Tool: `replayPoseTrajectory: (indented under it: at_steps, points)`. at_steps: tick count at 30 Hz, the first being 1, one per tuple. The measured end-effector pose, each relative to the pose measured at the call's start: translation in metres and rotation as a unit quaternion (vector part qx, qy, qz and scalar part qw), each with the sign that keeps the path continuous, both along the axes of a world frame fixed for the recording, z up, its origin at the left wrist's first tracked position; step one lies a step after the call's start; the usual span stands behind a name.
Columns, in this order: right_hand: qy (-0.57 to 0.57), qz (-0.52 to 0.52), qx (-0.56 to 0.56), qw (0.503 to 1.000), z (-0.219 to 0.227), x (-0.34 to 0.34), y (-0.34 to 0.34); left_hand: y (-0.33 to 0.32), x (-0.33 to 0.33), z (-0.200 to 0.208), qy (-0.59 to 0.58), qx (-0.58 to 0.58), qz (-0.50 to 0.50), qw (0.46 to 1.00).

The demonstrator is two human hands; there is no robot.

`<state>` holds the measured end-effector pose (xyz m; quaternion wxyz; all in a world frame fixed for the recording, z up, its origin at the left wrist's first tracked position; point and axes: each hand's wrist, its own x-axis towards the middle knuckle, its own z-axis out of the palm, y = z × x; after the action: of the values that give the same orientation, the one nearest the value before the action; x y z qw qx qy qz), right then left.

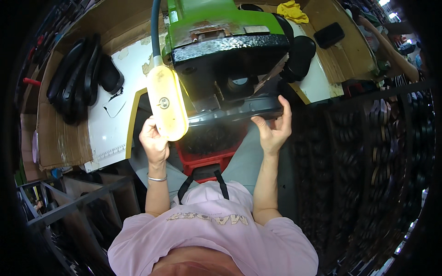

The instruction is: The person uses a green grinding machine to smooth the bottom of black shoe soles. They pick up soles from a nearby surface, press them against the rotating wheel, and place the finished items back down. The person also briefly empties a red bin of debris onto the floor.

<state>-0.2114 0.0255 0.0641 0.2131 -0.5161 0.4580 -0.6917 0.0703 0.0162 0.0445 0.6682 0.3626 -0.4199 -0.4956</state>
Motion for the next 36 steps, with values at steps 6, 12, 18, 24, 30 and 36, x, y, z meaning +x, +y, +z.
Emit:
replayPoseTrajectory:
  at_steps: [6,12,18,24,30,36]
  points:
    - [0.017,0.010,0.012,1.000,-0.034,0.023,0.007,0.012,0.046,-0.021,0.041,0.010,0.008,0.999]
    - [-0.019,0.069,0.004,0.997,-0.043,0.067,-0.010,0.012,0.098,-0.068,0.044,0.041,-0.070,0.996]
    - [0.037,0.055,-0.033,0.997,-0.043,0.058,-0.015,-0.019,0.063,-0.051,-0.314,0.045,-0.090,0.944]
    - [-0.050,0.064,-0.080,0.993,-0.033,0.016,-0.014,-0.016,0.007,0.046,-0.460,-0.177,0.055,0.868]
    - [-0.197,0.066,-0.043,0.977,-0.045,0.008,-0.016,-0.008,-0.014,0.069,-0.481,-0.255,0.067,0.836]
    - [-0.150,0.080,-0.025,0.985,-0.050,0.021,-0.015,-0.007,0.009,0.060,-0.478,-0.225,0.067,0.846]
